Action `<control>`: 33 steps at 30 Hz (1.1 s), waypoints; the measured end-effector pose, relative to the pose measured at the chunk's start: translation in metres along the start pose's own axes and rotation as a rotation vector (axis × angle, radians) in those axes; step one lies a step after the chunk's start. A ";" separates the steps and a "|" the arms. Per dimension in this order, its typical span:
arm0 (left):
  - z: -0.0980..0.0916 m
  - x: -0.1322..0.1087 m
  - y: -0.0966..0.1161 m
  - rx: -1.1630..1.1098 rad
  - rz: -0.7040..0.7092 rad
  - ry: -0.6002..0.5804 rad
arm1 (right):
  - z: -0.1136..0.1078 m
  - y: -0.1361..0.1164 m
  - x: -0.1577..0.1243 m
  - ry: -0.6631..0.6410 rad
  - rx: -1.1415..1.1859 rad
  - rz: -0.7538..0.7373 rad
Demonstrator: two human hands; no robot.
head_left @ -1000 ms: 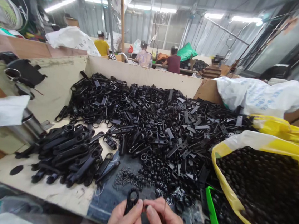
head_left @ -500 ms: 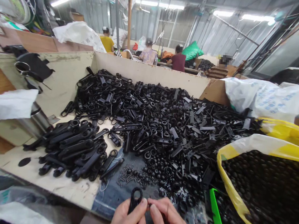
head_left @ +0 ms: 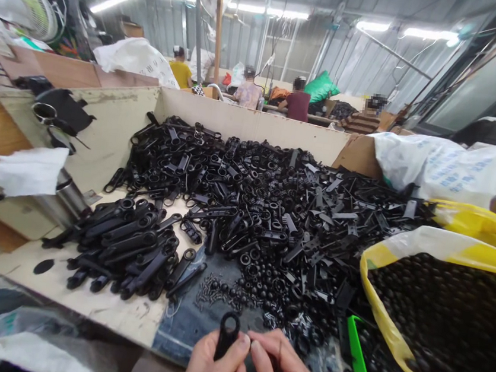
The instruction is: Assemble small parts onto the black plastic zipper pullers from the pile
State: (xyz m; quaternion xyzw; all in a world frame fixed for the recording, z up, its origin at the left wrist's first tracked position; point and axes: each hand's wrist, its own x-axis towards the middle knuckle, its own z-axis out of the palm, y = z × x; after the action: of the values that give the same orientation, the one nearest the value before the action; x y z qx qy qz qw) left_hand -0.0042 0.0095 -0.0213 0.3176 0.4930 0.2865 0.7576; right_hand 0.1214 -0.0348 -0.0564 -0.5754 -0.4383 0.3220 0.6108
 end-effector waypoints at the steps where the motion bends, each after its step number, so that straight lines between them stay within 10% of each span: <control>1: 0.000 0.001 -0.001 -0.007 0.001 -0.004 | -0.001 0.001 0.000 -0.013 -0.002 0.016; 22: -0.001 0.007 -0.016 -0.104 -0.017 -0.033 | -0.013 -0.007 0.007 -0.084 0.143 0.296; 33: -0.003 0.007 -0.015 -0.046 -0.013 -0.014 | -0.024 -0.002 0.011 -0.231 -0.081 0.115</control>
State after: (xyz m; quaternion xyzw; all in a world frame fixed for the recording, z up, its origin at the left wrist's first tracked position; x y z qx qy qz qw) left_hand -0.0026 0.0053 -0.0374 0.2987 0.4831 0.2908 0.7699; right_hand 0.1476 -0.0357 -0.0516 -0.5828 -0.4848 0.4025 0.5132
